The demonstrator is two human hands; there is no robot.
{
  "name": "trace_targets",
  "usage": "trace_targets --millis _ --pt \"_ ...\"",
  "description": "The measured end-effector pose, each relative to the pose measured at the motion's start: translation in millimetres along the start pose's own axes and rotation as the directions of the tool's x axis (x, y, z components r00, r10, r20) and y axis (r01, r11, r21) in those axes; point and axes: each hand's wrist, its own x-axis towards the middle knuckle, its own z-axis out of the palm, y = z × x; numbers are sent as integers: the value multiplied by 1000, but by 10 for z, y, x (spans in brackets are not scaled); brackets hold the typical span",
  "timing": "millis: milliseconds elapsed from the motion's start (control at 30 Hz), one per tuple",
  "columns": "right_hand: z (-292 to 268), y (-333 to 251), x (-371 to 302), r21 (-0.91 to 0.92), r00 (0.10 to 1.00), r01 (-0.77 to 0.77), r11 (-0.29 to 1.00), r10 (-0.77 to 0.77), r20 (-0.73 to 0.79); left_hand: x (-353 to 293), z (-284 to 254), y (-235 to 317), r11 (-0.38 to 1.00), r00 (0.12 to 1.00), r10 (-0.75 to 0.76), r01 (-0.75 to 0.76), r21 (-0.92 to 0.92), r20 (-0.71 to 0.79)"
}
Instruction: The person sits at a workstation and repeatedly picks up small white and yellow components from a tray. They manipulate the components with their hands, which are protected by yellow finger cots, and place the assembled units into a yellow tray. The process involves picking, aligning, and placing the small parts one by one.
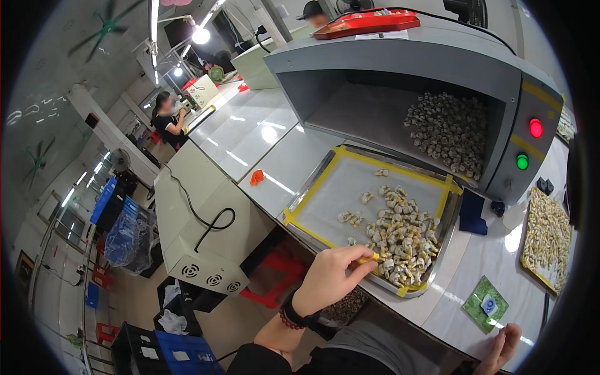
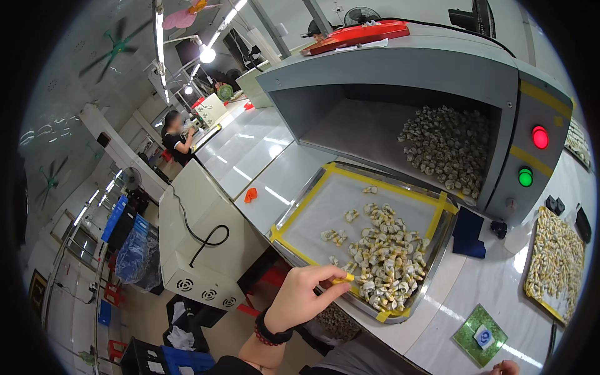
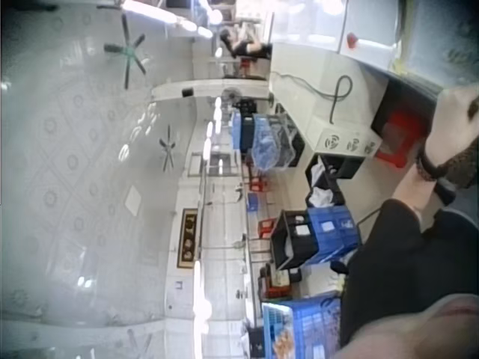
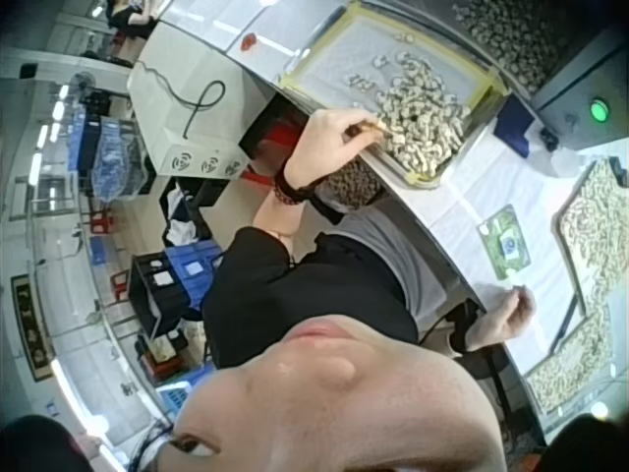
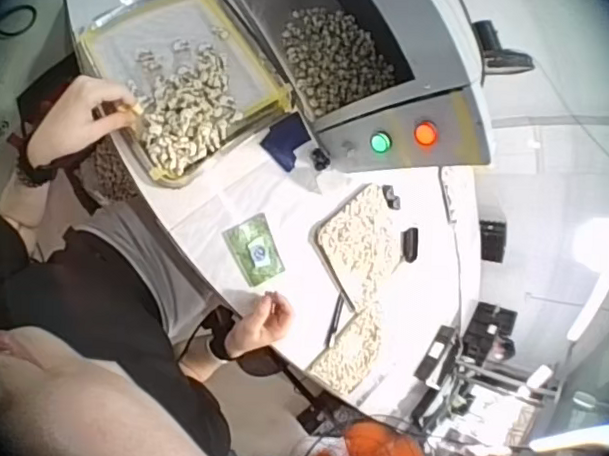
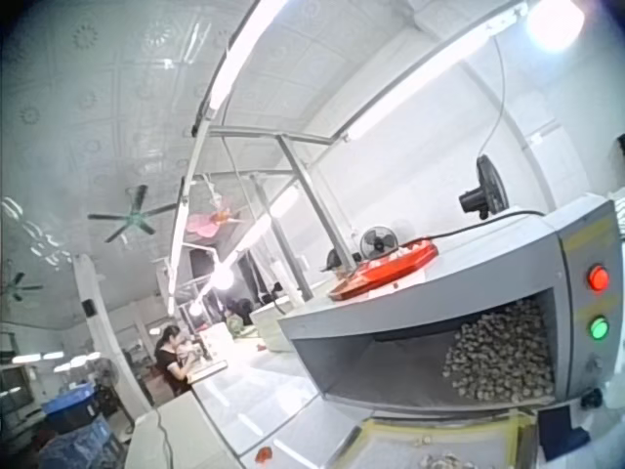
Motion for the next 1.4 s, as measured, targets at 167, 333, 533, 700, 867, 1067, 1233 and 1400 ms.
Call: trace_targets --millis 167,333,533,700,867,1067,1233,1400 --pt "-97 114 11 48 996 46 998 -50 78 -13 -11 -8 1000 1000 1 -1 -3 -5" --pt "-75 80 -4 13 998 34 999 -35 59 -31 -7 0 1000 1000 -15 15 -26 -4" --pt "-109 128 3 33 996 35 999 -38 81 -47 1 -16 1000 1000 -8 8 -17 -5" --pt "-111 127 -1 55 996 19 998 -24 87 -67 7 -33 1000 1000 -18 18 -17 4" --pt "-104 123 -5 37 996 37 999 -40 85 -73 5 -39 1000 1000 -10 10 -19 7" --pt "-106 107 -23 47 995 27 999 -31 93 -88 -2 -39 1000 1000 -5 5 -17 15" --pt "-108 100 -23 3 997 25 1000 -25 75 -62 3 -7 1000 1000 -9 9 -9 19" --pt "-125 107 -19 -13 998 9 1000 -8 66 -43 5 -9 1000 999 -25 25 -9 25"
